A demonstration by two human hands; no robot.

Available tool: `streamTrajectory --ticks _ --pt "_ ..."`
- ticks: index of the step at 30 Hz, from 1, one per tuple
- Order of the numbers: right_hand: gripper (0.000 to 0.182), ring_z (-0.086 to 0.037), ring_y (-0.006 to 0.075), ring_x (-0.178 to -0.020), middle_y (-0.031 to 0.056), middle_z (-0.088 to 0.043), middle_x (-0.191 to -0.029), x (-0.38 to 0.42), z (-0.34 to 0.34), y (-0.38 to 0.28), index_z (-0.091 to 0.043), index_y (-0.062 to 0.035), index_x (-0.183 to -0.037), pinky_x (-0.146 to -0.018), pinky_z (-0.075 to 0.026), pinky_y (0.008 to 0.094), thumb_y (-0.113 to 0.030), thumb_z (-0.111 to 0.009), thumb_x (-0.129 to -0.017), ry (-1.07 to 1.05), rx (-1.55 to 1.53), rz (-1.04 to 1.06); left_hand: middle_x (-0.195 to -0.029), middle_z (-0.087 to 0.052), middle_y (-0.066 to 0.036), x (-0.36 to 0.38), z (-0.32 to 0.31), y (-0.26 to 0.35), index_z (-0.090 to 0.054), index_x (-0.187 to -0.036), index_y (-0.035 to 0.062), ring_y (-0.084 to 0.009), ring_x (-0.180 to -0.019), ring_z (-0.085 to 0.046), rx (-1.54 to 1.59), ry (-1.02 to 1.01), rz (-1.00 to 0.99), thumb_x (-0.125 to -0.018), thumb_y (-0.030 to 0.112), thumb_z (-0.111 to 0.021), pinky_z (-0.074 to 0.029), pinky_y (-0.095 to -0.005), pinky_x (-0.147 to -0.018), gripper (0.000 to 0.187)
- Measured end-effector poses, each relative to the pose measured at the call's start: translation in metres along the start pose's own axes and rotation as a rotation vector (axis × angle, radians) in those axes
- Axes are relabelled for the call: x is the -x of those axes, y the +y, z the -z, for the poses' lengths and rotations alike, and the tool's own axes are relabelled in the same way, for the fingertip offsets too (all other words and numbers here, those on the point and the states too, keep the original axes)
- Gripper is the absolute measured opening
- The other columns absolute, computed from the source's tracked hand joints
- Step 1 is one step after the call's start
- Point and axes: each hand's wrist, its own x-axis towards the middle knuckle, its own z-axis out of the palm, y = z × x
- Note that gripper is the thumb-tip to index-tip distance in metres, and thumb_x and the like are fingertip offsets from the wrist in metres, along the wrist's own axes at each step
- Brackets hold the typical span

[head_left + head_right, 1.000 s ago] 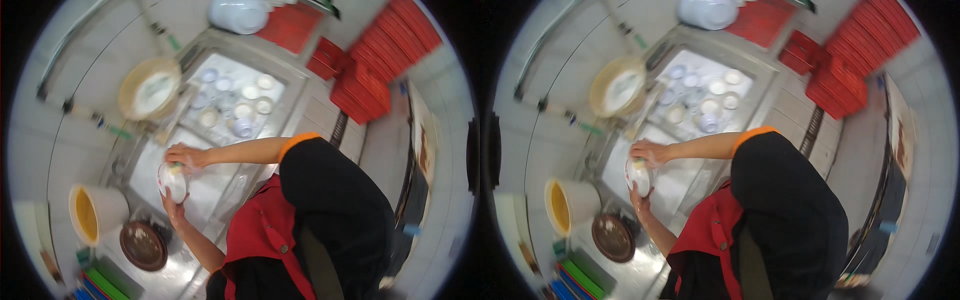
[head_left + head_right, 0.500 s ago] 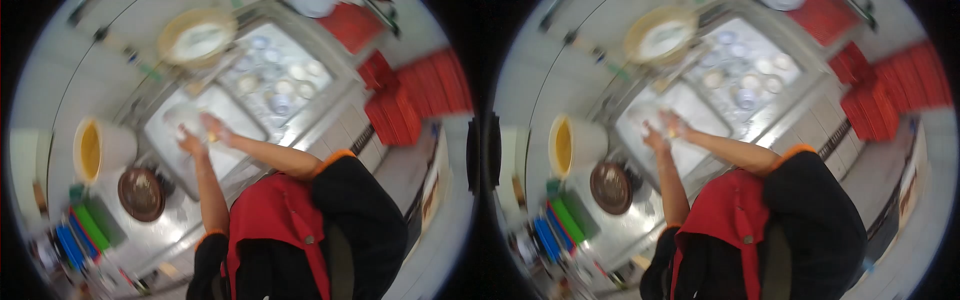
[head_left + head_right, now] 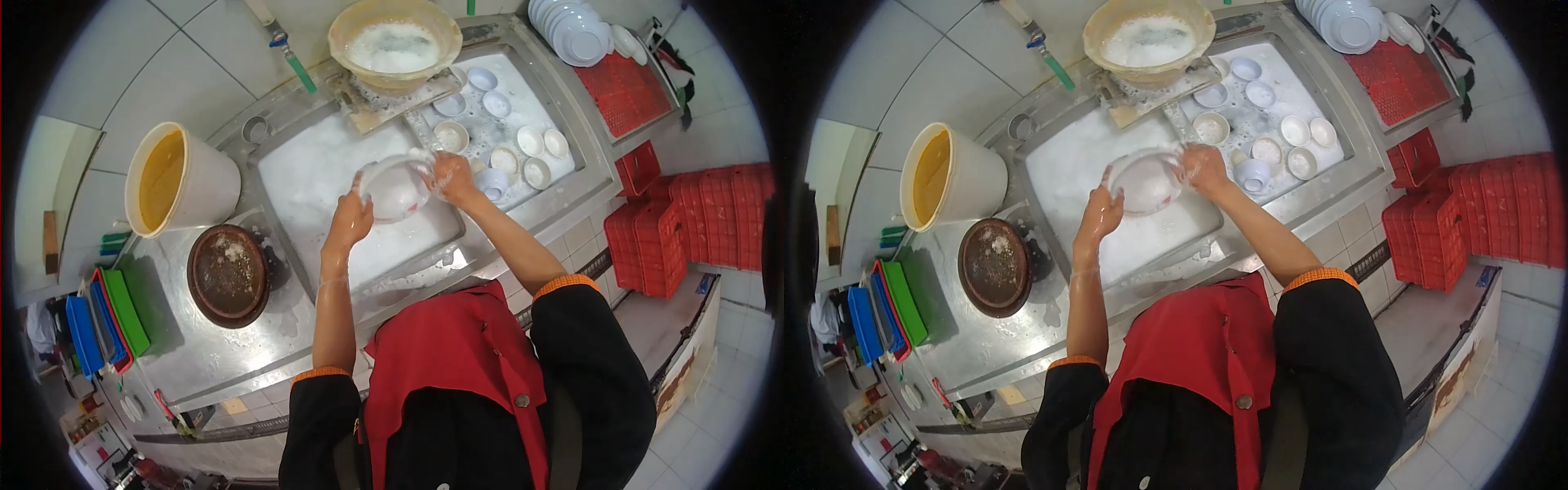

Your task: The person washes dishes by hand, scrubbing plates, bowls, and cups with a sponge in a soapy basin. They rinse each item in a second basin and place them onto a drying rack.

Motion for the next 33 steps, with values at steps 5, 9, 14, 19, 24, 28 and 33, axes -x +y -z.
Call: streamTrajectory --ticks 5,9,14,19,24,28,33 --pt "0.047 -0.061 0.0274 -0.088 0.0162 -0.061 -0.101 0.022 0.013 0.036 -0.058 -0.0037 -0.105 -0.074 -0.05 0.0367 -0.023 -0.067 -0.063 0.131 0.04 0.043 -0.09 -0.059 -0.028 -0.005 -0.016 0.036 -0.029 -0.131 0.0058 -0.0478 -0.083 -0.055 -0.073 -0.042 -0.077 -0.082 0.005 -0.046 -0.041 -0.0475 -0.084 0.053" --pt "0.043 -0.061 0.0292 -0.091 0.0182 -0.061 -0.101 0.037 0.049 0.102 -0.057 0.0 -0.103 -0.075 -0.05 0.0367 -0.018 -0.065 -0.066 0.135 0.254 0.058 -0.105 -0.057 -0.026 -0.009 -0.076 -0.046 -0.031 -0.131 0.0036 -0.0403 -0.097 -0.054 -0.082 0.016 -0.199 -0.08 0.016 -0.057 -0.038 -0.0409 -0.092 0.059" --pt "0.027 -0.059 0.032 -0.072 0.0152 -0.055 -0.089 0.022 0.079 0.158 -0.049 -0.0039 -0.104 -0.061 -0.049 0.0429 -0.017 -0.051 -0.081 0.246 0.515 -0.431 -0.123 -0.049 -0.019 -0.018 -0.074 -0.172 -0.035 -0.131 0.0035 -0.0337 -0.107 -0.05 -0.098 0.109 0.33 -0.08 0.031 -0.058 -0.038 -0.0369 -0.094 0.062" --pt "0.03 -0.06 0.032 -0.079 0.016 -0.054 -0.096 0.007 0.047 0.186 -0.047 -0.0044 -0.109 -0.062 -0.05 0.0419 -0.018 -0.048 -0.082 0.072 0.577 -0.531 -0.124 -0.048 -0.018 -0.005 -0.1 -0.25 -0.034 -0.132 0.0044 -0.0335 -0.109 -0.048 -0.268 -0.249 0.726 -0.081 0.028 -0.057 -0.036 -0.0381 -0.095 0.06" --pt "0.041 -0.055 0.0364 -0.094 0.0195 -0.053 -0.098 -0.031 0.05 0.212 -0.046 -0.0047 -0.111 -0.077 -0.046 0.0444 -0.028 -0.055 -0.078 -0.287 0.311 -0.564 -0.126 -0.046 -0.017 -0.01 -0.13 -0.274 -0.034 -0.132 0.0054 -0.0332 -0.111 -0.046 -0.448 -0.295 0.803 -0.082 0.026 -0.055 -0.034 -0.0393 -0.096 0.058" --pt "0.051 -0.043 0.0386 -0.11 0.0244 -0.042 -0.118 -0.132 0.109 0.156 -0.042 -0.0052 -0.124 -0.093 -0.037 0.0408 -0.028 -0.055 -0.08 0.243 0.049 -0.178 -0.127 -0.045 -0.017 -0.003 -0.144 -0.281 -0.034 -0.132 0.0061 -0.0331 -0.112 -0.045 -0.516 -0.284 0.835 -0.083 0.024 -0.054 -0.033 -0.0402 -0.098 0.056" --pt "0.055 -0.033 0.0326 -0.124 0.0173 -0.032 -0.134 -0.243 0.054 0.064 -0.032 -0.0062 -0.133 -0.103 -0.027 0.0378 -0.02 -0.05 -0.082 -0.093 -0.188 0.015 -0.129 -0.043 -0.016 0.0 -0.126 -0.297 -0.034 -0.132 0.007 -0.0328 -0.115 -0.043 -0.484 -0.313 0.795 -0.084 0.021 -0.052 -0.031 -0.0414 -0.099 0.054"
